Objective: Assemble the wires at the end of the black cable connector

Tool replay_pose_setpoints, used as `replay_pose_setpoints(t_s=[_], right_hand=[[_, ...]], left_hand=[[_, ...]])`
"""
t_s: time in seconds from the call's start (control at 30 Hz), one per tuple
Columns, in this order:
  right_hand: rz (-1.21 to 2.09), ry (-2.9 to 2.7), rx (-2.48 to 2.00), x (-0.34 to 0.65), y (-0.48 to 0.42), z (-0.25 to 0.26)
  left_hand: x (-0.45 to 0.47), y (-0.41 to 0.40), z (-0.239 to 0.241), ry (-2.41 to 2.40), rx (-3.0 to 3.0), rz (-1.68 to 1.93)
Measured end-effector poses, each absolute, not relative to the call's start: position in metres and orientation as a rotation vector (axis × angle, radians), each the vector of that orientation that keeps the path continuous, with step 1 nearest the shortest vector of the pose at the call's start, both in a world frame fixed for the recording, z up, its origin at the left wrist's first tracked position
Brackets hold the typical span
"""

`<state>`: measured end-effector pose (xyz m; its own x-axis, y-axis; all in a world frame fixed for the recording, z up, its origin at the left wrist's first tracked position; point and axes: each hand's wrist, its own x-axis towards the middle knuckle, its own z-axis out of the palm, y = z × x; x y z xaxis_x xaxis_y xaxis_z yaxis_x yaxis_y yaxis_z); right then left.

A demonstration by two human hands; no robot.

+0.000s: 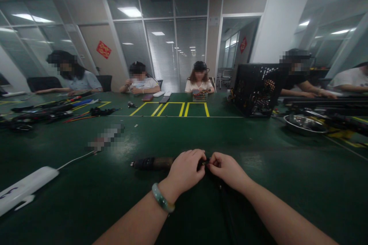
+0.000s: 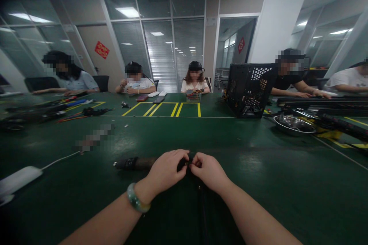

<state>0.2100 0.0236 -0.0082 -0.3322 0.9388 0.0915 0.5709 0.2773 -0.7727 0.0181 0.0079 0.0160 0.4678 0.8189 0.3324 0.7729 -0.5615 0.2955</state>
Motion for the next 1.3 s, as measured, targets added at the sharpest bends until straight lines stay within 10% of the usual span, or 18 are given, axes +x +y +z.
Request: replay_pose_setpoints(t_s=[1.3], right_hand=[[0.882,-2.007,-1.334,0.2115,0.0250,-0.0120]], left_hand=[[0.0163,0.0099,0.0133,1.399,2.575,0.703]])
